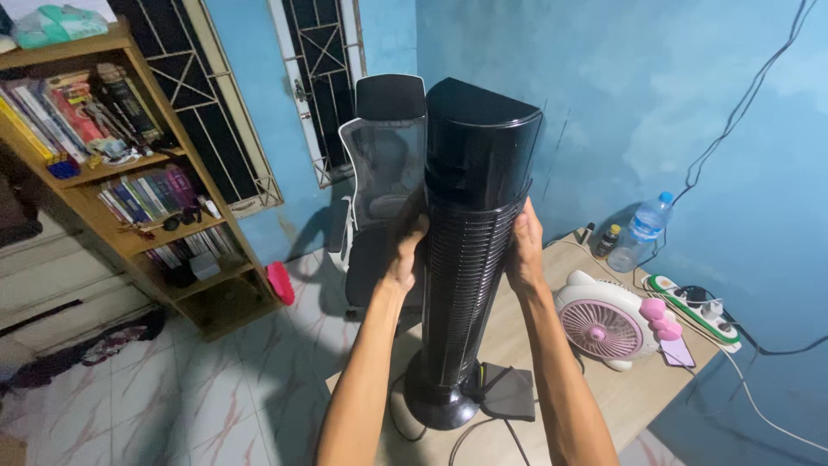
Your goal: The person wipes the exterior of a black tower fan with a cloth. They remove the front grill, wipe the fan body, and reattach the grill. The person continues to wipe the fan's exterior surface.
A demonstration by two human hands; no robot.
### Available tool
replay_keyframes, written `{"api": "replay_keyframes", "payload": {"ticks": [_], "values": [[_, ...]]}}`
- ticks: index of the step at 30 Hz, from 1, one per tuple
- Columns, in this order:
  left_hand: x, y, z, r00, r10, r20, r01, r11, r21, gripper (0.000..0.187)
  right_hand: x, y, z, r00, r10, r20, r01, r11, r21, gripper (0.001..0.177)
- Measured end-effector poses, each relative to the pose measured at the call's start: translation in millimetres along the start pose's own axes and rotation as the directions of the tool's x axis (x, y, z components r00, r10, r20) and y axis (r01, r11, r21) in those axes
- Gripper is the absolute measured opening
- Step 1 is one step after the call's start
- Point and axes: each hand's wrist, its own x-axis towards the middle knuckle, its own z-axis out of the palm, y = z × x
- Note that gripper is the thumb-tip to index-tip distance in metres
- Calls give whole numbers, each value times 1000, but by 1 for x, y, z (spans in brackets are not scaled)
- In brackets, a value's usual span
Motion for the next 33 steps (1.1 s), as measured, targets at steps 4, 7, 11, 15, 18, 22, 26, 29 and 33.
{"api": "replay_keyframes", "payload": {"ticks": [4,7,11,15,18,22,26,29,33], "values": [[-5,-7,-7,998,58,-24,-57,997,50,76,-4,1,-1,997,62,36,-63,997,42,89],[-7,-27,-18,996,85,-18,-83,993,81,78,-6,-6,-2,993,100,70,-106,990,91,88],[-6,-63,-20,962,263,73,-260,964,-53,64,-10,-15,-7,990,104,96,-119,979,168,84],[-13,-43,13,954,281,-107,-235,919,317,56,-9,-12,-14,986,157,62,-165,975,151,78],[-17,-21,20,941,330,-75,-263,852,453,51,-9,-2,-20,977,212,33,-213,977,30,81],[-18,-19,5,927,373,-46,-297,801,521,58,-9,7,-19,987,145,70,-143,989,-32,91],[-15,-36,2,916,362,-176,-233,834,500,65,-9,7,5,1000,29,11,-30,995,99,102],[-16,-35,2,913,373,-164,-279,865,417,63,-8,2,12,999,-39,-34,40,999,37,104],[-8,-36,3,907,395,-149,-277,823,496,63,-2,7,10,996,-44,-72,45,999,22,107]]}}
